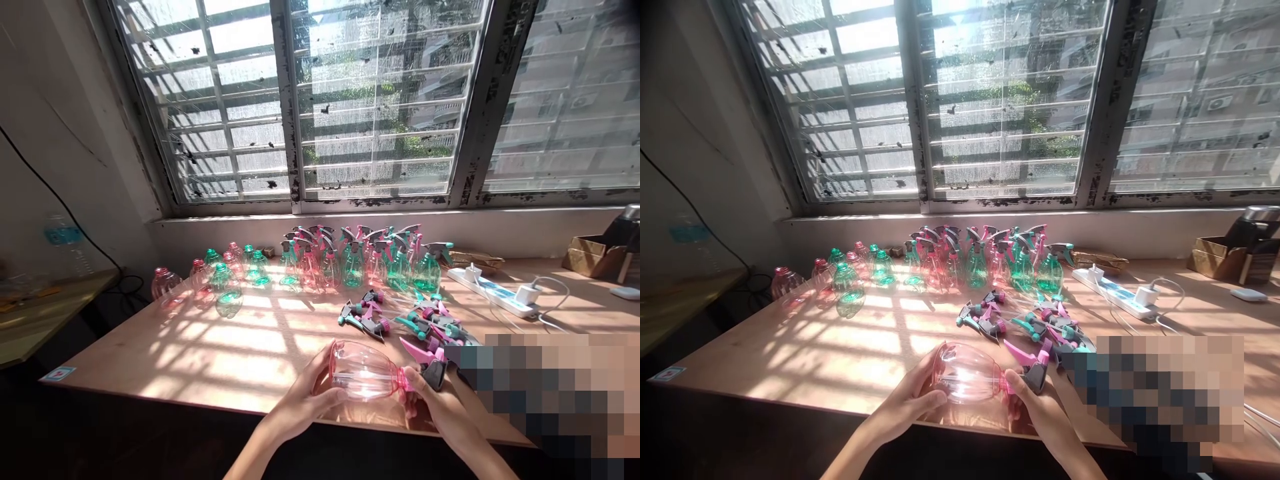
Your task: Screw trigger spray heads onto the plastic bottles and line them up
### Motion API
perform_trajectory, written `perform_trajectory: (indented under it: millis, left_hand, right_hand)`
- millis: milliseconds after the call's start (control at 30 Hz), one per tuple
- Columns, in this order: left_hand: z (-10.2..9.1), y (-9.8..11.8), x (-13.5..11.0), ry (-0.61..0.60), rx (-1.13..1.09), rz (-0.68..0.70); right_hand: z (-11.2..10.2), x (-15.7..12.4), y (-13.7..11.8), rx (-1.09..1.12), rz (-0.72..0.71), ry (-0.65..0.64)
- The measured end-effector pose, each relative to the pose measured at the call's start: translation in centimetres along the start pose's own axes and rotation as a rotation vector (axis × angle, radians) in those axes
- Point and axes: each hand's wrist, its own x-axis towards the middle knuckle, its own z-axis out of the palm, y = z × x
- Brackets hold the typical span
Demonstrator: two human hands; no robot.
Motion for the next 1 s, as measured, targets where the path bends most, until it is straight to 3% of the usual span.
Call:
perform_trajectory:
  millis: [167, 433, 1000]
  left_hand:
    - [-0.09, -0.14, -0.08, -0.013, 0.044, 0.033]
    - [0.26, 0.40, 0.26, 0.039, -0.043, 0.002]
    - [-0.13, 0.06, -0.06, -0.024, -0.050, 0.019]
  right_hand:
    - [-0.23, -0.04, 0.00, 0.008, 0.113, -0.014]
    - [0.05, 0.05, -0.13, 0.111, 0.048, -0.029]
    - [0.03, -0.06, 0.47, 0.155, 0.053, -0.073]
